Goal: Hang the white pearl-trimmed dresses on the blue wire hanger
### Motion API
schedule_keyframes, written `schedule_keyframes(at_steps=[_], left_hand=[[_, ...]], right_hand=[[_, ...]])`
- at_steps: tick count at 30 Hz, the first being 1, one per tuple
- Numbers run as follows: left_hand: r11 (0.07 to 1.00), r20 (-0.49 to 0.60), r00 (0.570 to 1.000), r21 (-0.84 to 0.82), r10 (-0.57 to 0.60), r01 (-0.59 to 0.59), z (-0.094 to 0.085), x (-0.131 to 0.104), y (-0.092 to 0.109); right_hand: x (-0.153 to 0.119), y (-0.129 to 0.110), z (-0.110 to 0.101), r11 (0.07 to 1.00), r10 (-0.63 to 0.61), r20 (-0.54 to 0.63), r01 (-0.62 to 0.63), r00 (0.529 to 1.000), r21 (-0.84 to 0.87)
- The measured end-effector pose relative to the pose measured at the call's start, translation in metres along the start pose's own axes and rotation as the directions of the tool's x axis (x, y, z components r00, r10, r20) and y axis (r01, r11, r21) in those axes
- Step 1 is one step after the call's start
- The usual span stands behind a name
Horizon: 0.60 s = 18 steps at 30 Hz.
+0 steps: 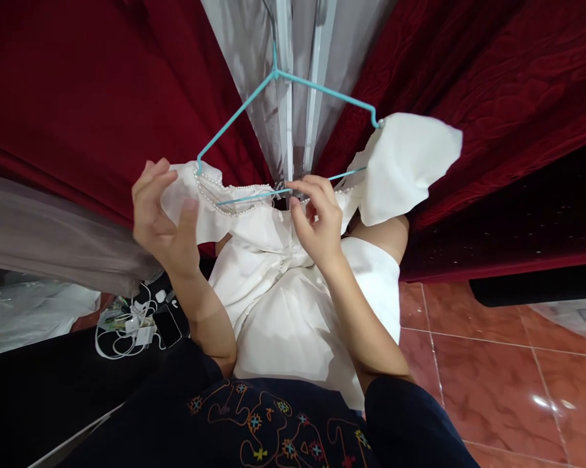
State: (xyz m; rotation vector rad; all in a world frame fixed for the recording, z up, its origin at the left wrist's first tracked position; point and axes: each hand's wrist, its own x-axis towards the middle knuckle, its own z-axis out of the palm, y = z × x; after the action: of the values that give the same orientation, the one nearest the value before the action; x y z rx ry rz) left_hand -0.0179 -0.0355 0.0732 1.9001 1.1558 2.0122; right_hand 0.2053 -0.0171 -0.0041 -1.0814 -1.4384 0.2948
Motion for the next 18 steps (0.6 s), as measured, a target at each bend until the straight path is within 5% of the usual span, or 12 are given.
schedule_keyframes(at_steps=[6, 9, 13, 18], left_hand=[[0.947, 0.113, 0.993, 0.320, -0.029, -0.009, 0.013, 0.005, -0.057], [0.953, 0.093, 0.996, 0.300, 0.019, -0.046, 0.024, 0.005, -0.075], [0.969, 0.037, 0.987, 0.204, -0.154, 0.143, 0.036, 0.007, -0.082], [0.948, -0.053, 0.951, 0.087, -0.303, 0.307, 0.022, 0.025, -0.098]], right_hand=[[-0.002, -0.002, 0.003, 1.000, -0.012, 0.023, 0.012, 1.000, -0.009], [-0.002, -0.002, 0.004, 0.999, -0.010, 0.015, 0.010, 1.000, -0.040], [0.001, 0.002, 0.001, 0.997, -0.045, -0.054, 0.041, 0.998, -0.073], [0.008, 0.006, -0.005, 0.993, -0.038, -0.092, 0.028, 0.995, -0.115]])
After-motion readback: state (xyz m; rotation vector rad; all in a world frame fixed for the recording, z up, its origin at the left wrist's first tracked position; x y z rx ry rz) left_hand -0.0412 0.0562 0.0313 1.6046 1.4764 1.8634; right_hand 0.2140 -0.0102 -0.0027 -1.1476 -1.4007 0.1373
